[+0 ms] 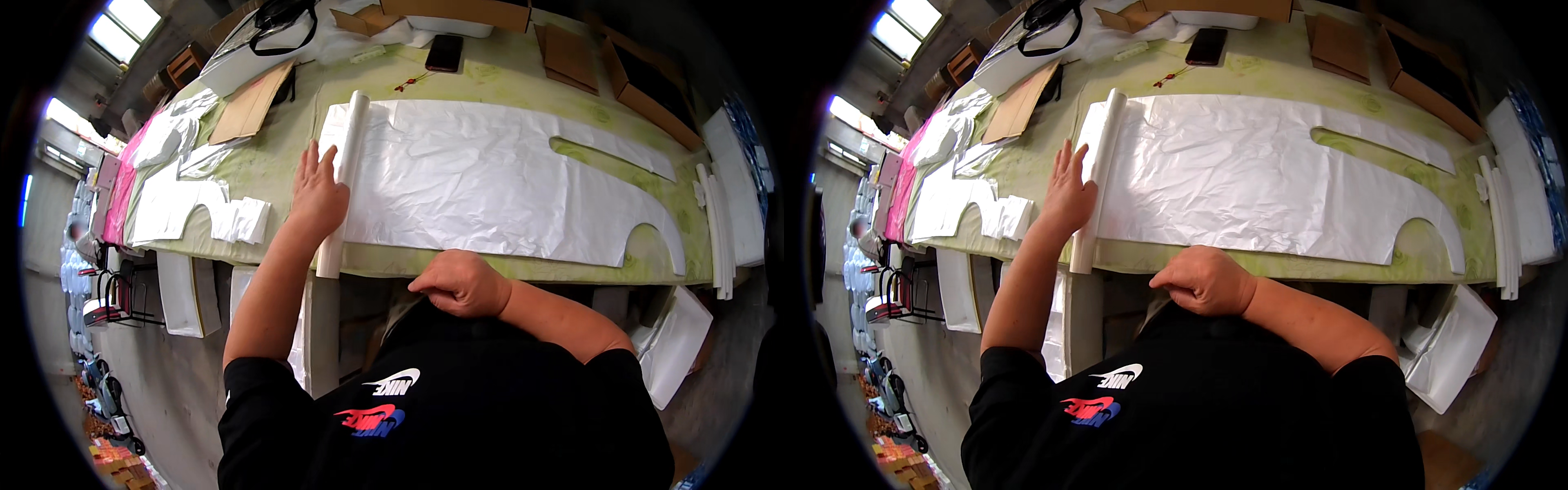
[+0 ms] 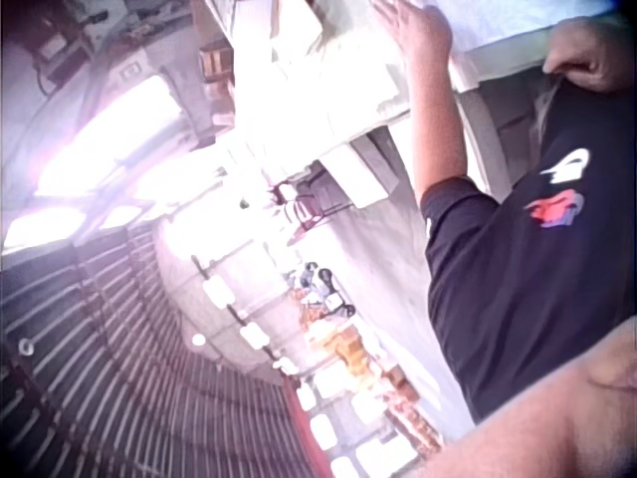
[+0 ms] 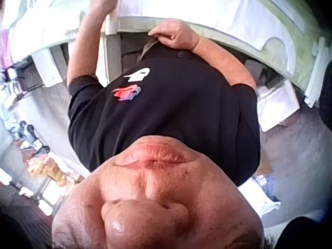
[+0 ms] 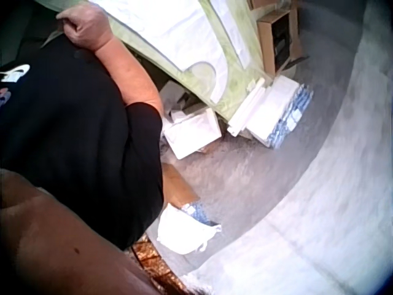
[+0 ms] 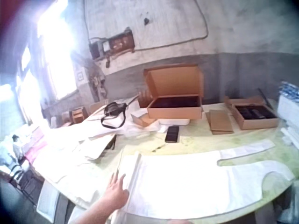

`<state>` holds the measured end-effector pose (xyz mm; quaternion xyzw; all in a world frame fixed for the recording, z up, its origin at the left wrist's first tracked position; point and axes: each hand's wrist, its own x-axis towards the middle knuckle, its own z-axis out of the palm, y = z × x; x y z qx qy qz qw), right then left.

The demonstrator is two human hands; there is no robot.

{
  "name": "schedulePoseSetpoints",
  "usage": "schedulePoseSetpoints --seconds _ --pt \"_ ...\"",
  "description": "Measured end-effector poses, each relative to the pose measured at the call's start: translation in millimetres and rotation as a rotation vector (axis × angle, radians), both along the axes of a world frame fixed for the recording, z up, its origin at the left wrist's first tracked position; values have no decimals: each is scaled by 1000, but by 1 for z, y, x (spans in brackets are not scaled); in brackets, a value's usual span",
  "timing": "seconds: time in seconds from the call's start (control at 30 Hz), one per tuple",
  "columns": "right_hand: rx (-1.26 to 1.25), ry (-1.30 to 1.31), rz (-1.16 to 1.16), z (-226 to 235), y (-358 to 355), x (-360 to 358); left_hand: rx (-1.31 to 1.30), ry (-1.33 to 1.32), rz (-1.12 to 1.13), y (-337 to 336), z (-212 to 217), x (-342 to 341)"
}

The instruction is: The person wraps white plastic sheets around white foam pieces on a table. They smooth the plastic, fold edges, and roll the plastic to secure the foam. The process is repeated for multiple foam pieces.

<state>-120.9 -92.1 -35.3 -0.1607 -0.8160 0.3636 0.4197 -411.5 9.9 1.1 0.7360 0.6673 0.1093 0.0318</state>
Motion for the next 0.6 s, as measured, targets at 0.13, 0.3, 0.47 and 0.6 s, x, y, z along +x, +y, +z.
schedulePoseSetpoints --seconds 0.13,0.3,0.47,0.6 --pt "20 -6 32 -1 0 -1 -192 -20 80 3 -6 27" --pt "-29 -22 -34 -1 -6 13 -294 176 343 13 11 4" --pt "-39 -48 -23 -3 -9 19 -121 19 223 30 -18 -16" --pt "-50 -67 -32 0 -10 25 -179 46 335 28 4 0"
